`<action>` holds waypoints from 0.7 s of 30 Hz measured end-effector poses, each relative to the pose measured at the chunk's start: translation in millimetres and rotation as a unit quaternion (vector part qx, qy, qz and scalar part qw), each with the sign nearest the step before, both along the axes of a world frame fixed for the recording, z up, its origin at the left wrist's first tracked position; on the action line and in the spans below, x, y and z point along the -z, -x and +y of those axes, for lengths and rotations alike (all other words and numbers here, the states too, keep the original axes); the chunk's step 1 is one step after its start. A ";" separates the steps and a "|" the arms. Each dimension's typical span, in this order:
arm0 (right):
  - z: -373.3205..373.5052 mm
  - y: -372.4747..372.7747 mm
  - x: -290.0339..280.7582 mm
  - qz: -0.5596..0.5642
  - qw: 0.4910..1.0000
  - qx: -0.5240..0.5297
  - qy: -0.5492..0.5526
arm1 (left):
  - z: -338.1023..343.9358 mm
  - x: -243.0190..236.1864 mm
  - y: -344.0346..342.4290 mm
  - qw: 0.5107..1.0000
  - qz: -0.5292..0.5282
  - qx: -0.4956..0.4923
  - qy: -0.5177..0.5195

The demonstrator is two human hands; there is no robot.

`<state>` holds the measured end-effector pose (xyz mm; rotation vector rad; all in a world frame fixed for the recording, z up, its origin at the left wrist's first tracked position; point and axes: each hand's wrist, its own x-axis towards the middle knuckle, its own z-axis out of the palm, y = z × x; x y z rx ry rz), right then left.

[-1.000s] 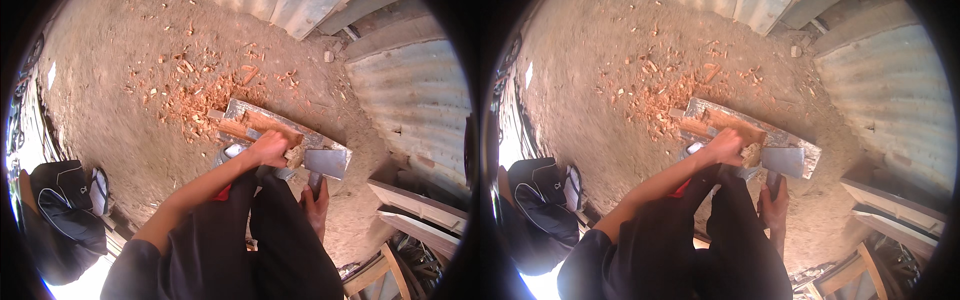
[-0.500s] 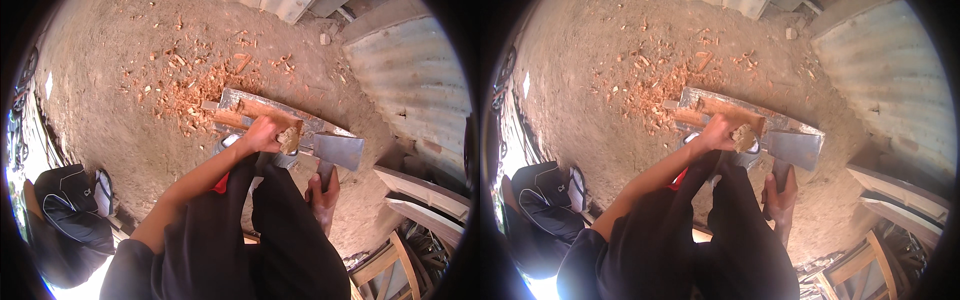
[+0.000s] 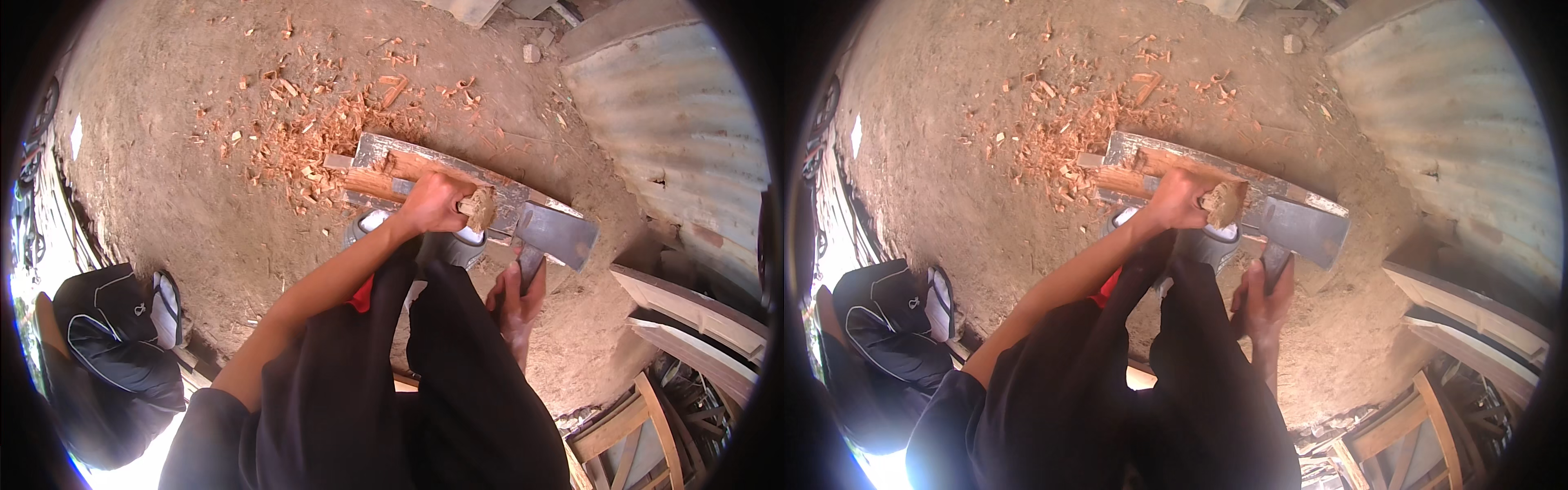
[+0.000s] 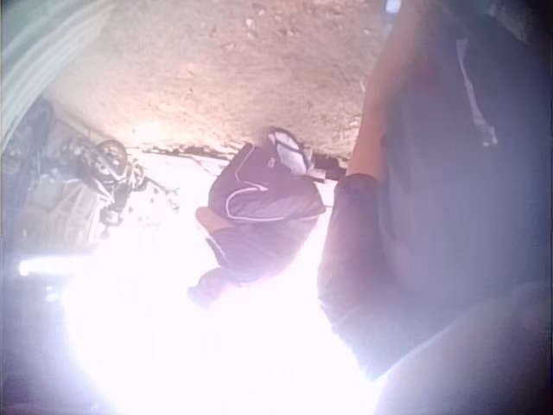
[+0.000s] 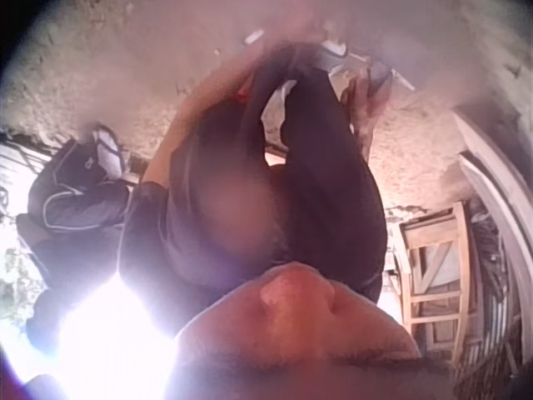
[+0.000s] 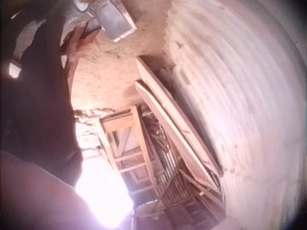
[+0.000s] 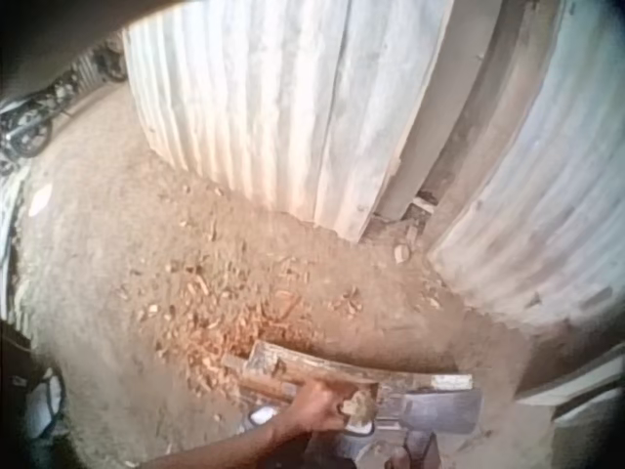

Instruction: The person uses a machete to repeatedly strike and shape a small piece of wood clamped in a metal vise. Wood shavings accumulate on the ground as the person adjusts the wood's position and continues carving.

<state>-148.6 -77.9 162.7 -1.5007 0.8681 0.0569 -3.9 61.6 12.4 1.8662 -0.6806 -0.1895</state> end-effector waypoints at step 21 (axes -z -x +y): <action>-1.9 -8.2 15.2 0.031 0.999 -0.010 -0.013 | -10.4 1.1 -1.9 0.992 0.004 0.024 -0.120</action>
